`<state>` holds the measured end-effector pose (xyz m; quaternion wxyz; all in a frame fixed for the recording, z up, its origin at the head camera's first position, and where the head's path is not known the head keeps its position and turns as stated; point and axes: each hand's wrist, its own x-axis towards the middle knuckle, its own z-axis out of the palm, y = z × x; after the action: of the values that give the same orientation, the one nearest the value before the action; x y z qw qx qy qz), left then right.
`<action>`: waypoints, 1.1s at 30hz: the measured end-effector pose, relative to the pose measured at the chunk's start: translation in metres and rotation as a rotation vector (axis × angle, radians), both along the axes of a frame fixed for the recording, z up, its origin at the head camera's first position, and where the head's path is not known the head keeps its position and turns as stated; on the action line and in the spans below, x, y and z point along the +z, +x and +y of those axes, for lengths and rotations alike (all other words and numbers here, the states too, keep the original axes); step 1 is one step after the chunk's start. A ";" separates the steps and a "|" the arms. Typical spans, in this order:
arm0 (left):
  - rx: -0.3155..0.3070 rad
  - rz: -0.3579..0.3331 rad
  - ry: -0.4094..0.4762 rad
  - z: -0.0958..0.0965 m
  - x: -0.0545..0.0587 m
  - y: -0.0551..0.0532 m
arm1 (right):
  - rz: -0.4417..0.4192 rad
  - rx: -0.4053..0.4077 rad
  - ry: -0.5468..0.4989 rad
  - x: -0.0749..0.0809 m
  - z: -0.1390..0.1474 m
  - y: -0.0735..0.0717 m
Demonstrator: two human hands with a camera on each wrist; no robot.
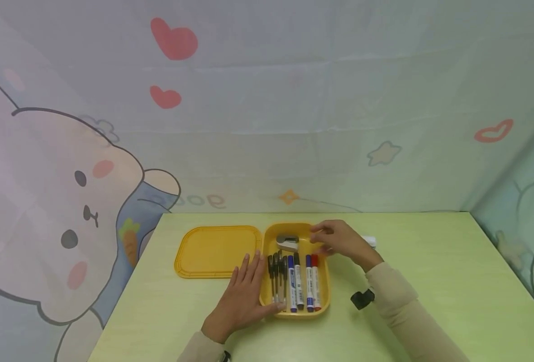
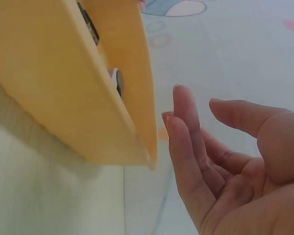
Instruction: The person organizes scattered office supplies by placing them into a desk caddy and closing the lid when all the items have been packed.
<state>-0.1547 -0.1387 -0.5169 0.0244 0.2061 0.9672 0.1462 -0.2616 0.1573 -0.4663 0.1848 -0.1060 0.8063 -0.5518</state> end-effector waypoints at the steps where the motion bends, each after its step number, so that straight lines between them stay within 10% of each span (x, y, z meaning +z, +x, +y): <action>1: 0.000 0.000 -0.001 0.000 0.000 0.000 | -0.002 0.000 -0.008 0.000 0.002 0.001; 33: 0.001 0.027 -0.019 0.000 -0.002 -0.002 | -0.032 -0.070 -0.057 -0.011 0.073 0.021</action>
<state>-0.1569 -0.1388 -0.5189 0.0132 0.2072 0.9689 0.1345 -0.2407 0.2303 -0.4774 0.1752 -0.0739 0.7903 -0.5825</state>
